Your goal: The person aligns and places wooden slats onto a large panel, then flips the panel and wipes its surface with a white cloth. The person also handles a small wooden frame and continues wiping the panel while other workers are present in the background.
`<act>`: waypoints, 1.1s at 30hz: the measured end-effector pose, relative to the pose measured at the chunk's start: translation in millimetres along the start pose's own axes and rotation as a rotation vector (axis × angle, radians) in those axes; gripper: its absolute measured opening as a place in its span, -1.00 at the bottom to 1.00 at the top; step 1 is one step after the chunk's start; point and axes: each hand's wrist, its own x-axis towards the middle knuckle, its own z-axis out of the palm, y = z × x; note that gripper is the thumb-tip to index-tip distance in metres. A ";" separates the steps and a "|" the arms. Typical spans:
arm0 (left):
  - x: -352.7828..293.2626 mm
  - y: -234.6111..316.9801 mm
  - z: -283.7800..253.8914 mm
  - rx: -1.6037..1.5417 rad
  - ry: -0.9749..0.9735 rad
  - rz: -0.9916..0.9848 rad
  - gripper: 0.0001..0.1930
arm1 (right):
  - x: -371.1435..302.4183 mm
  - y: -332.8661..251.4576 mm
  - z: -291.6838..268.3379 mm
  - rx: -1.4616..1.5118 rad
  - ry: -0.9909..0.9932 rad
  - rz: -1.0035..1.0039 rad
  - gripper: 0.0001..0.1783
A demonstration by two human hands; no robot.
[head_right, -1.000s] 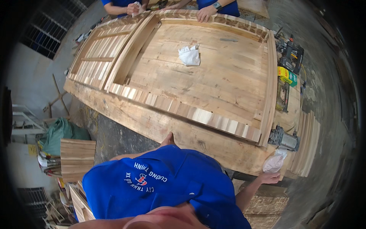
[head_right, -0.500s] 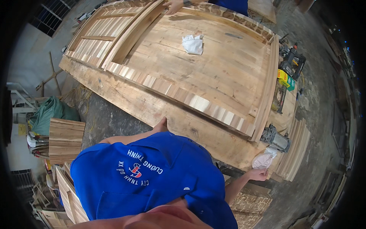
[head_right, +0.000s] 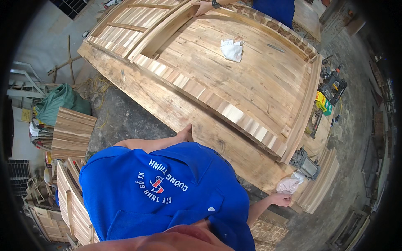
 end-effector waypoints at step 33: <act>48.1 13.4 -27.3 0.227 -0.274 0.139 -0.48 | -0.2 -3.6 -0.7 0.022 0.040 0.003 -0.57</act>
